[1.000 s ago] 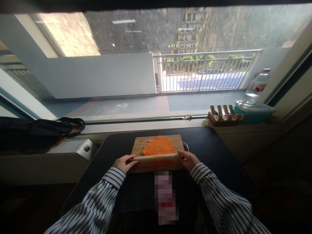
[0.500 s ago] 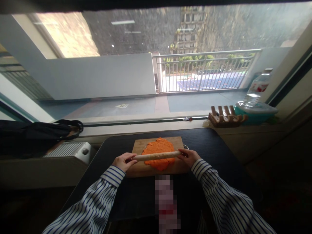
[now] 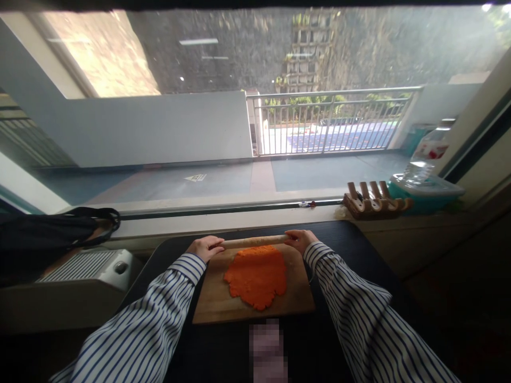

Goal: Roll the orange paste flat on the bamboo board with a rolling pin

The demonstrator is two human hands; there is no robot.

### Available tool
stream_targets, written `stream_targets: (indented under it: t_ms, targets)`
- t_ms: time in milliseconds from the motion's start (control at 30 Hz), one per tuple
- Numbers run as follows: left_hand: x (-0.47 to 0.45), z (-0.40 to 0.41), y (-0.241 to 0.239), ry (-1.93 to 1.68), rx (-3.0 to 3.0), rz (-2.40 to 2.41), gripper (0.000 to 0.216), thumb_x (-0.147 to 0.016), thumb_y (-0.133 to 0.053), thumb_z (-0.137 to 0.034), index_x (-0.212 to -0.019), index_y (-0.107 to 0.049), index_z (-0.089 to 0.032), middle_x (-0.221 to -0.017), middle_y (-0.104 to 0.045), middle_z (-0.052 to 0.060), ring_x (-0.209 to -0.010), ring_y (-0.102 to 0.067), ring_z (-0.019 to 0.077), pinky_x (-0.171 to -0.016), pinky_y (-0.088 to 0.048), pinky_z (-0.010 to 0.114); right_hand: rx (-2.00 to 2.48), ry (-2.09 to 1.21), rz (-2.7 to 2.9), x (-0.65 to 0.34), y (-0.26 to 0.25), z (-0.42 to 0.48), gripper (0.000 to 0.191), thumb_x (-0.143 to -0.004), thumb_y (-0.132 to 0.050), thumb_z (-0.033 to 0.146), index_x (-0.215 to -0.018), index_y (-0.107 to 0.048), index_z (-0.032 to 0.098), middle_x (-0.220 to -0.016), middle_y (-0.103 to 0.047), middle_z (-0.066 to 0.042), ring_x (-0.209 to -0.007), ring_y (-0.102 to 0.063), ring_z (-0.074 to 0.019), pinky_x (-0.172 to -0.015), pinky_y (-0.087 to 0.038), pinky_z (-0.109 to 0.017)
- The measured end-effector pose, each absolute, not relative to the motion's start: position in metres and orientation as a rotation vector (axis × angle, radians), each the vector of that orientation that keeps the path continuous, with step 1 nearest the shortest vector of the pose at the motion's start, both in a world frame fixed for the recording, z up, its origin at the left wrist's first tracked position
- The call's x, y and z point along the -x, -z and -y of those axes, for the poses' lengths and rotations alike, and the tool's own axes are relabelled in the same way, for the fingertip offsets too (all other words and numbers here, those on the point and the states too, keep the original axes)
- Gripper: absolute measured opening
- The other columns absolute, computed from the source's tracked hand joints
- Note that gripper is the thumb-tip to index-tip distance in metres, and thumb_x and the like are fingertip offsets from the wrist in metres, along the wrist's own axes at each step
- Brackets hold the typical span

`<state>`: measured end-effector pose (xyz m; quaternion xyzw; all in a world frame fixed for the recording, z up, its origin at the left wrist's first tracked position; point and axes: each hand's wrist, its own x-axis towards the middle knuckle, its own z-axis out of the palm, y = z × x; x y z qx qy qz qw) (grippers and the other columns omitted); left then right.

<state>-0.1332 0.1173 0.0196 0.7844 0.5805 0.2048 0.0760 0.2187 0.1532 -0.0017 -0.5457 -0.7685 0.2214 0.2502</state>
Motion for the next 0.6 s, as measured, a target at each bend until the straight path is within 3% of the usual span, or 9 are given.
stream_targets:
  t_ms: [600]
  targets:
    - [0.138,-0.181,0.003,-0.522,-2.239,-1.815,0.018,-0.069,-0.063,-0.029,-0.086,-0.069,-0.025,-0.090,-0.070,-0.002,-0.080,-0.064,0.0154,-0.077,-0.048,0.024,1.613,-0.484,2.205,-0.211,0.022,-0.210,0.035,-0.073,-0.062,0.040,-0.105,-0.066,0.026,-0.092,-0.068,-0.004,-0.088,-0.063,-0.0214,-0.084,-0.046,-0.034]
